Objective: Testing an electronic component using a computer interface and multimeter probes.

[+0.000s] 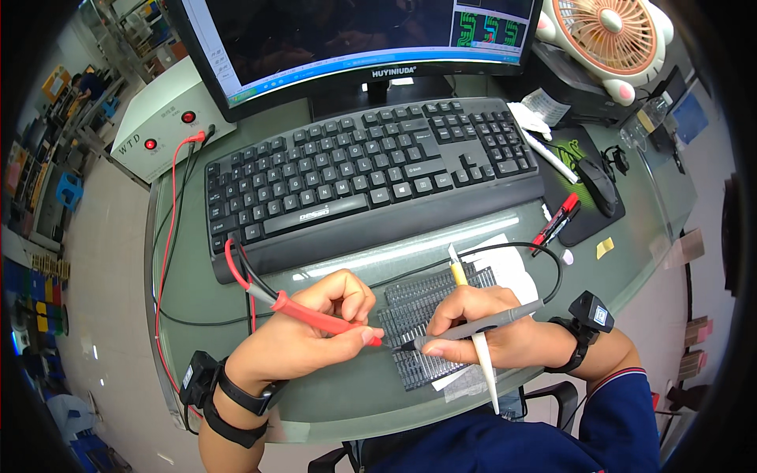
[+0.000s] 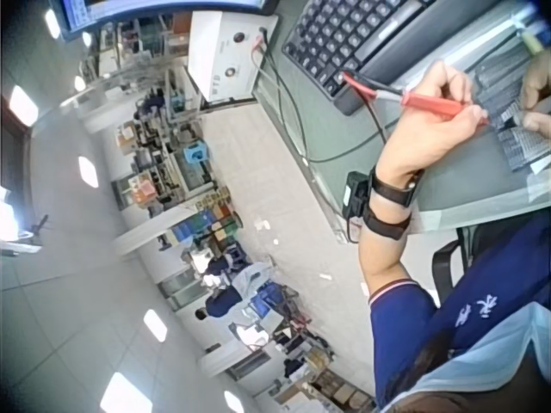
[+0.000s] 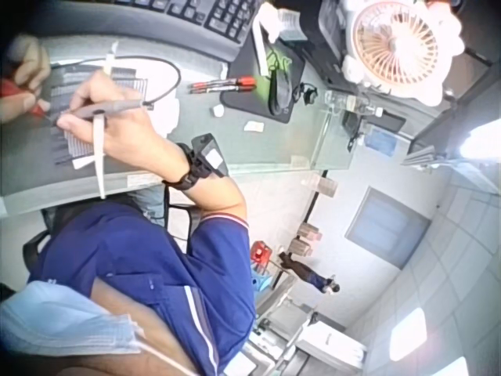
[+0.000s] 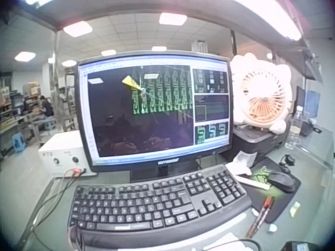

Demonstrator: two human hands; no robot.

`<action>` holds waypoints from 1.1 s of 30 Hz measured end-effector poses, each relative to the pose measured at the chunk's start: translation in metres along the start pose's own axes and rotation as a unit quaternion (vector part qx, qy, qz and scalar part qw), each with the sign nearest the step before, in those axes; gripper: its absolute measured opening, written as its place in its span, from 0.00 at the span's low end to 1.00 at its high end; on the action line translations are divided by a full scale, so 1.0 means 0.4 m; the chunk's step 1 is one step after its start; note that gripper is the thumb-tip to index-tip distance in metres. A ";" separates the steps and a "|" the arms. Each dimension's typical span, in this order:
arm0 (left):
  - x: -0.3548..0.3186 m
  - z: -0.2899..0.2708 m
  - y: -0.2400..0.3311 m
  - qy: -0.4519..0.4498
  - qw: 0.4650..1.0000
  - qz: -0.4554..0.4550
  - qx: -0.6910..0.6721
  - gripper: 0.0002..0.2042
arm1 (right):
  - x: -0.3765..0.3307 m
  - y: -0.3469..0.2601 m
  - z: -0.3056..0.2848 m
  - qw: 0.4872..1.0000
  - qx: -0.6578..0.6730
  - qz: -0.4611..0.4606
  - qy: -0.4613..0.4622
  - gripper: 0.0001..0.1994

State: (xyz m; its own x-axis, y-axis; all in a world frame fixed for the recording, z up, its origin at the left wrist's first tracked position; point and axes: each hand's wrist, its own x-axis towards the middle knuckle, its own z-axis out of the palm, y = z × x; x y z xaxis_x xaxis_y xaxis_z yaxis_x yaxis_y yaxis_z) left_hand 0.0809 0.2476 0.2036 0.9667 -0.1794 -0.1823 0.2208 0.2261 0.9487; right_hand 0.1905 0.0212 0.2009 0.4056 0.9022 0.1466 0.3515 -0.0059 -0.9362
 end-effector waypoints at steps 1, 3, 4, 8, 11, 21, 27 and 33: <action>0.000 0.000 0.000 0.000 1.000 0.000 0.000 0.12 | 0.001 -0.001 0.000 1.000 0.000 0.000 0.000 0.12; 0.000 -0.001 -0.002 -0.001 1.000 0.003 0.000 0.12 | 0.002 -0.001 -0.001 1.000 -0.013 -0.005 -0.004 0.13; 0.001 -0.002 -0.002 -0.001 1.000 0.003 0.000 0.12 | 0.003 -0.002 -0.001 1.000 -0.013 -0.005 -0.004 0.13; 0.001 -0.002 -0.002 -0.003 1.000 0.011 0.003 0.13 | 0.003 -0.003 -0.001 1.000 -0.016 -0.005 -0.005 0.13; 0.000 -0.001 -0.003 -0.002 1.000 0.010 0.006 0.13 | 0.003 -0.003 0.000 1.000 -0.017 -0.007 -0.004 0.13; -0.001 0.003 -0.001 0.001 1.000 0.009 0.013 0.13 | 0.002 -0.003 0.002 0.999 -0.043 -0.015 -0.009 0.13; -0.004 0.006 0.000 0.007 1.000 0.005 0.024 0.13 | -0.001 -0.003 0.008 0.998 -0.057 -0.023 -0.006 0.14; -0.005 0.007 -0.002 0.005 0.999 0.013 0.037 0.13 | 0.000 -0.002 0.009 0.998 -0.054 -0.043 -0.002 0.13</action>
State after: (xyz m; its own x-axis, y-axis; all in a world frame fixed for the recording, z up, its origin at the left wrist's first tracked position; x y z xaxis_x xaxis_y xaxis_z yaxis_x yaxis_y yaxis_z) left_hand 0.0783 0.2452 0.2040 0.9734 -0.1651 -0.1588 0.1853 0.1596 0.9696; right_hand 0.1871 0.0225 0.2003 0.3664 0.9035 0.2225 0.4743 0.0244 -0.8800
